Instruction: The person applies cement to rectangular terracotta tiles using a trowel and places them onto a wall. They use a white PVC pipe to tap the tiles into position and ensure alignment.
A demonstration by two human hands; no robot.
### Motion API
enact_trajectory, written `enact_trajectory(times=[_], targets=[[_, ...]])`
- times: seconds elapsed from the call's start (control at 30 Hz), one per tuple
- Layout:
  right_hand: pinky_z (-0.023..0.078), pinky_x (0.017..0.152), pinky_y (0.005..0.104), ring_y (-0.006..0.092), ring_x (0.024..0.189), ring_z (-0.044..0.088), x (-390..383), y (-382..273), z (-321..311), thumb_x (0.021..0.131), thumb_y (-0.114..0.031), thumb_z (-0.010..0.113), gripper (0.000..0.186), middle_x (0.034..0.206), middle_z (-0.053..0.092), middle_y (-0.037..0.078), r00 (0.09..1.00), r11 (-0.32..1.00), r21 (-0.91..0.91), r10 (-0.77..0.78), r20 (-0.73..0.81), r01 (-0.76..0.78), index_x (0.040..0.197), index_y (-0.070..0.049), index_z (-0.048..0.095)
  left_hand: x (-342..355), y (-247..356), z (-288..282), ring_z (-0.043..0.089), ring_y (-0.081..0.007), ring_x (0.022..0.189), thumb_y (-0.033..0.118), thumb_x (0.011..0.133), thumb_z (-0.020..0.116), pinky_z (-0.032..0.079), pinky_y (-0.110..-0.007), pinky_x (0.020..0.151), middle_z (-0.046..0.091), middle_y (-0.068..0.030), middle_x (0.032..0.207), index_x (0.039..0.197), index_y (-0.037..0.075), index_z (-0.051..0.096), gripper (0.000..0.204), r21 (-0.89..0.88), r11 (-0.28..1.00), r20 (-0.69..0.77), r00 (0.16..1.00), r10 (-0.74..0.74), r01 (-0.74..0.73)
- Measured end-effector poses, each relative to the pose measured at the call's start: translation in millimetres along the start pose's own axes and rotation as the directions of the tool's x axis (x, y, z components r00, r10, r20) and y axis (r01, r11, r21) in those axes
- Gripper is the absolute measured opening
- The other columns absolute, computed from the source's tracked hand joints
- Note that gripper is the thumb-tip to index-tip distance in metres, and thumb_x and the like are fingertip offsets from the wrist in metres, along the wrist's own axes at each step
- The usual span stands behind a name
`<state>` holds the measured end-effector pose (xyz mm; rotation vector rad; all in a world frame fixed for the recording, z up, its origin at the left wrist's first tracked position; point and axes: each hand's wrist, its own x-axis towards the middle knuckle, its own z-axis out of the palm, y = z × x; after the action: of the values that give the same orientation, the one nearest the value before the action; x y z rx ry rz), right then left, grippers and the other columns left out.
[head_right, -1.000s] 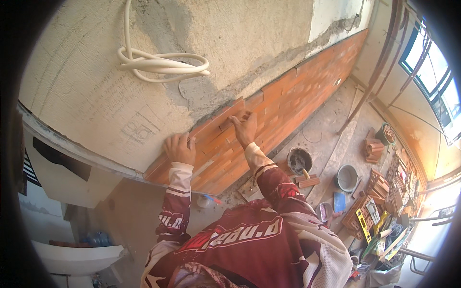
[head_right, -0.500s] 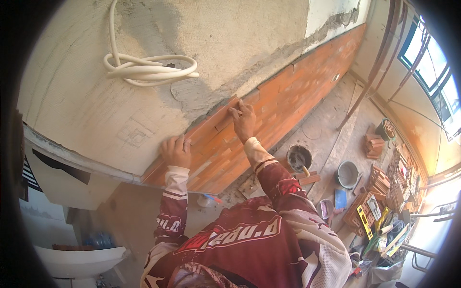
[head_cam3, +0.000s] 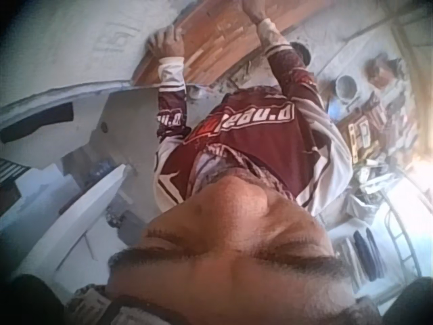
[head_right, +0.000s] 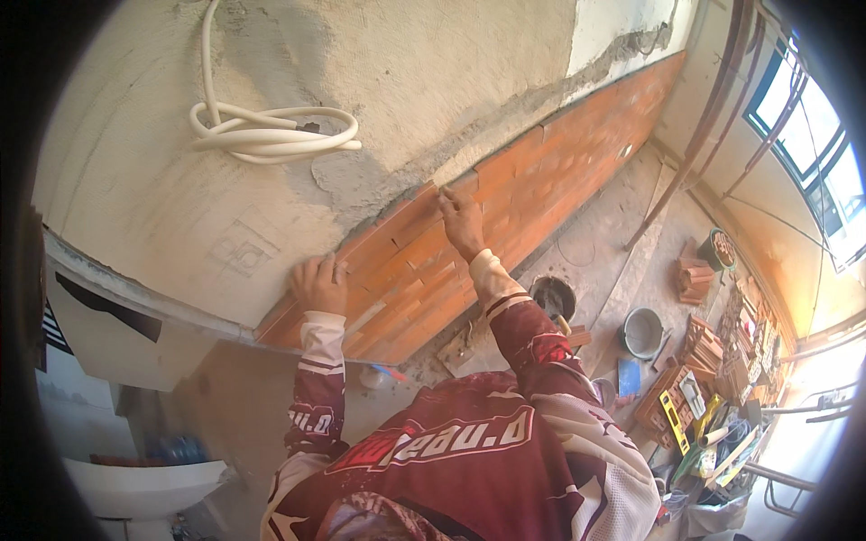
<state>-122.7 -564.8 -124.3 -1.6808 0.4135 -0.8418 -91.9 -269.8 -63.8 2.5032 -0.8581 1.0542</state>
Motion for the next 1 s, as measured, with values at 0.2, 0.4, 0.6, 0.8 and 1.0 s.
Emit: enact_trajectory(times=[0.2,0.4,0.6,0.8,1.0], targets=[[0.047,0.072,0.0272,0.0109,0.083,0.053,29,-28,-7,0.097,-0.028,0.060,0.035,0.096,0.057,0.000,0.899,0.691,0.579,0.385,0.211,-0.432,0.121,-0.003,0.058,-3,2,-1,0.053,-0.0270,0.096,0.026,0.079,0.073,0.040,-0.046,0.083,0.061,-0.0026,0.099,0.101,0.011,0.070,0.027,0.025,0.999,0.032,0.999,-0.023,0.022],[0.045,0.074,0.0265,0.0096,0.084,0.053,22,-29,-14,0.097,-0.025,0.058,0.022,0.096,0.057,-0.001,0.867,0.641,0.599,0.450,0.213,-0.480,0.110,-0.006,0.061,-7,2,-4,0.054,-0.0273,0.100,0.023,0.077,0.074,0.040,-0.045,0.085,0.062,-0.0048,0.104,0.114,0.009,0.066,0.040,0.021,0.999,0.062,0.997,-0.037,0.036],[0.045,0.072,0.0271,0.0111,0.082,0.054,7,5,-16,0.096,-0.023,0.059,0.028,0.097,0.059,0.000,0.889,0.769,0.449,0.425,0.172,-0.455,0.117,-0.004,0.061,-12,2,-9,0.057,-0.0275,0.098,0.016,0.078,0.074,0.041,-0.044,0.085,0.064,-0.0061,0.105,0.115,0.008,0.065,0.038,-0.040,0.999,-0.001,1.000,-0.003,0.003],[0.049,0.074,0.0305,0.0154,0.082,0.060,-4,15,3,0.093,-0.023,0.064,0.033,0.090,0.065,0.006,0.973,0.947,0.231,0.203,0.112,-0.224,0.116,0.000,0.064,-21,-8,-3,0.059,-0.0267,0.096,0.009,0.078,0.072,0.044,-0.042,0.084,0.064,-0.0061,0.104,0.106,0.007,0.067,0.028,-0.090,0.995,-0.088,0.996,0.032,-0.040],[0.051,0.082,0.0332,0.0206,0.095,0.065,0,30,11,0.087,-0.023,0.071,0.035,0.102,0.069,0.011,0.995,0.986,0.137,0.086,0.058,-0.093,0.115,-0.001,0.066,-24,-8,-1,0.058,-0.0271,0.096,0.010,0.077,0.073,0.044,-0.042,0.084,0.063,-0.0053,0.104,0.105,0.008,0.067,0.029,-0.099,0.995,-0.096,0.995,0.004,-0.013]])
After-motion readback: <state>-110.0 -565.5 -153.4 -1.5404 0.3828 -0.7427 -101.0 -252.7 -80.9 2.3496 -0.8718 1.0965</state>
